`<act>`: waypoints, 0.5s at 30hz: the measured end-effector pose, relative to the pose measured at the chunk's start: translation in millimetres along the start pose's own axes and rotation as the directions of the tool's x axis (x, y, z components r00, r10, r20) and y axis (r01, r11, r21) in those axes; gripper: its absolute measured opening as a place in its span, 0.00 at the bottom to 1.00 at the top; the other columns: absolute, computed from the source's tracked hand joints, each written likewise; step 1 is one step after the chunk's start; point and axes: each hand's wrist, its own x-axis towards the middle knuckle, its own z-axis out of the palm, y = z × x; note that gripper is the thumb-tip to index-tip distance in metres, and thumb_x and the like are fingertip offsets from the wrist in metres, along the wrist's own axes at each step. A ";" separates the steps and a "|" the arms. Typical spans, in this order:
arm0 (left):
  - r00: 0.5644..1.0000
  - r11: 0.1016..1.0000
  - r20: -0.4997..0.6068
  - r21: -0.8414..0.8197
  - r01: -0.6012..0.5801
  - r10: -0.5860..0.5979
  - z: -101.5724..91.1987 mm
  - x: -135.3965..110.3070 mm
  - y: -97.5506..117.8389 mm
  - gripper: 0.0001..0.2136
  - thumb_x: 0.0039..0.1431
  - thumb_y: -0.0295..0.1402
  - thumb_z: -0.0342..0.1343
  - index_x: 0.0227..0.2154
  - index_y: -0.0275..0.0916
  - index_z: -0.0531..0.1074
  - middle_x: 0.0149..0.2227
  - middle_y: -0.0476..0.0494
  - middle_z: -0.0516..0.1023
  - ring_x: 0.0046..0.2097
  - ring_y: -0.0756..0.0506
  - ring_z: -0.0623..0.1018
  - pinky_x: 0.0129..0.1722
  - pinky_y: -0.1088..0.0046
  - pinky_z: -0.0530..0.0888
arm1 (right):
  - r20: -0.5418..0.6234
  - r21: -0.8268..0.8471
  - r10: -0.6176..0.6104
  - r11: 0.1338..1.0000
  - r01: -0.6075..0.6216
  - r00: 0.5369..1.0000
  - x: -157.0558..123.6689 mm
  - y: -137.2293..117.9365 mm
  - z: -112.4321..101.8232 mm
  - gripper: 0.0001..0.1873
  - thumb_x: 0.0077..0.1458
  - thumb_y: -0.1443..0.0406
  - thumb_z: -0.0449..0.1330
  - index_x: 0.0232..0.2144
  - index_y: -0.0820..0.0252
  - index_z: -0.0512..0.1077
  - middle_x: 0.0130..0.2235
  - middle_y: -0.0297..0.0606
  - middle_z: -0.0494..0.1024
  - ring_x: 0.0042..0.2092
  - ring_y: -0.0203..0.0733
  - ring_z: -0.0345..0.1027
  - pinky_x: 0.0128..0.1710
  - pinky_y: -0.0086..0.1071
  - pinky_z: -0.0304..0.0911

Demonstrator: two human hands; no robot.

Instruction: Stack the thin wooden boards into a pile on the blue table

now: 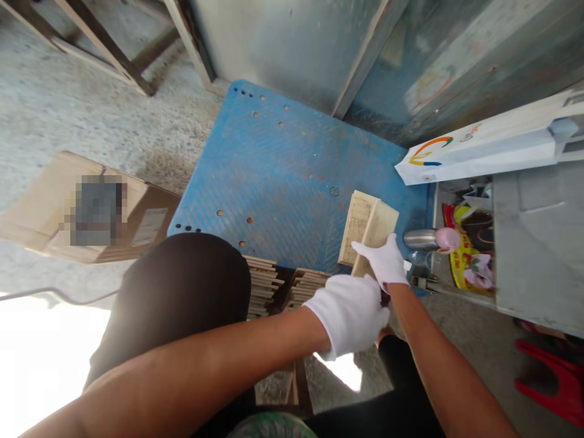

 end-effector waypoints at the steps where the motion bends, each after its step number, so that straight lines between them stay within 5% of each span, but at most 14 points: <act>1: 0.997 0.996 0.071 0.087 -0.036 0.030 4.2 -3.0 1.3 0.20 0.60 0.35 0.50 0.52 0.27 0.68 0.39 0.30 0.78 0.40 0.34 0.79 0.35 0.60 0.75 | 0.006 -0.037 0.033 0.999 -0.033 0.999 11.2 -2.7 3.7 0.60 0.34 0.44 0.69 0.63 0.65 0.52 0.52 0.53 0.72 0.50 0.56 0.70 0.48 0.43 0.67; 6: 0.928 0.926 0.371 0.344 -0.157 0.019 32.9 -16.2 2.7 0.27 0.45 0.22 0.63 0.52 0.33 0.73 0.44 0.24 0.78 0.45 0.30 0.78 0.43 0.50 0.72 | 0.029 -0.219 0.139 0.967 -0.130 0.990 56.6 -14.9 20.8 0.69 0.29 0.44 0.71 0.65 0.74 0.46 0.56 0.64 0.66 0.57 0.62 0.63 0.55 0.46 0.61; 9: 0.946 0.894 0.322 0.412 -0.174 0.036 42.9 -18.9 -1.4 0.28 0.43 0.24 0.65 0.52 0.33 0.73 0.49 0.20 0.75 0.50 0.26 0.75 0.49 0.43 0.67 | 0.031 -0.233 0.157 0.962 -0.146 0.987 72.7 -16.1 29.7 0.73 0.28 0.43 0.71 0.65 0.77 0.43 0.57 0.67 0.64 0.59 0.63 0.61 0.57 0.47 0.58; 15: 0.987 0.927 0.154 0.364 -0.092 0.038 50.1 -6.5 -7.2 0.19 0.57 0.26 0.54 0.53 0.39 0.73 0.44 0.23 0.78 0.46 0.31 0.77 0.44 0.47 0.69 | 0.028 -0.253 0.181 0.953 -0.168 0.983 85.9 -19.4 41.2 0.75 0.27 0.43 0.71 0.66 0.77 0.41 0.58 0.68 0.62 0.60 0.64 0.58 0.59 0.48 0.56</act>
